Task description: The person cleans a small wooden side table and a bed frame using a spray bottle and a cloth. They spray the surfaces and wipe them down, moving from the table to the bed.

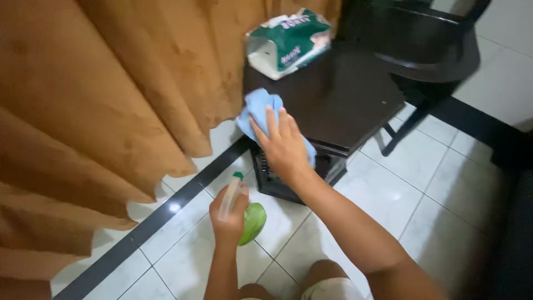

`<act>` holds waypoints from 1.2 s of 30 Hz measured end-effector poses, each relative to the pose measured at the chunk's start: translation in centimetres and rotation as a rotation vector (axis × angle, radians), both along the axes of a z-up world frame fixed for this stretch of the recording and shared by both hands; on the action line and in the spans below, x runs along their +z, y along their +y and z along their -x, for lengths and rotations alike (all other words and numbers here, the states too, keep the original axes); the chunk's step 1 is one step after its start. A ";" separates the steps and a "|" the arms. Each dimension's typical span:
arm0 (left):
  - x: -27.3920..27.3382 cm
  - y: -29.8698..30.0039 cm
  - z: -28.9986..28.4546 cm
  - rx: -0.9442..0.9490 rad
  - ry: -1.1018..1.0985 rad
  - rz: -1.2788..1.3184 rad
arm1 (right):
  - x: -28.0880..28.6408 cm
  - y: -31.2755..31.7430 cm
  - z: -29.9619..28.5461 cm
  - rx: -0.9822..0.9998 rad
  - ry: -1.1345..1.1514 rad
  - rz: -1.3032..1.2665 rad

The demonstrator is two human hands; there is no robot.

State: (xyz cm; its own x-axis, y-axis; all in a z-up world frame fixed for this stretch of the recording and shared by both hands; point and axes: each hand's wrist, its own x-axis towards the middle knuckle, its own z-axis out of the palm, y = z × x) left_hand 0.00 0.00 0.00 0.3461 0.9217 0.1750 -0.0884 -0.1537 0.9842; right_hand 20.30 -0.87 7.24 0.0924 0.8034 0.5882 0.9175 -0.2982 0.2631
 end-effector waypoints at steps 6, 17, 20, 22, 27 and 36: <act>4.8 -3.9 -4.4 -0.131 0.089 -0.043 | -2.3 -12.4 -6.3 0.050 -0.151 -0.331; 10.8 -6.2 -13.8 -0.299 0.208 -0.084 | -15.5 -18.8 -15.5 -0.062 1.172 -0.797; 10.0 -5.9 -14.9 -0.313 0.263 -0.082 | -16.8 -17.3 -14.1 0.090 1.349 -0.944; 9.1 -5.2 -15.5 -0.323 0.264 -0.041 | -21.2 -14.2 -12.0 0.141 1.381 -0.954; 7.8 -3.9 -16.0 -0.286 0.266 0.047 | -29.4 -7.1 -13.2 0.243 0.863 -0.899; 6.5 -3.7 -15.7 -0.294 0.179 0.023 | -40.1 -11.7 -7.6 0.071 1.256 -0.834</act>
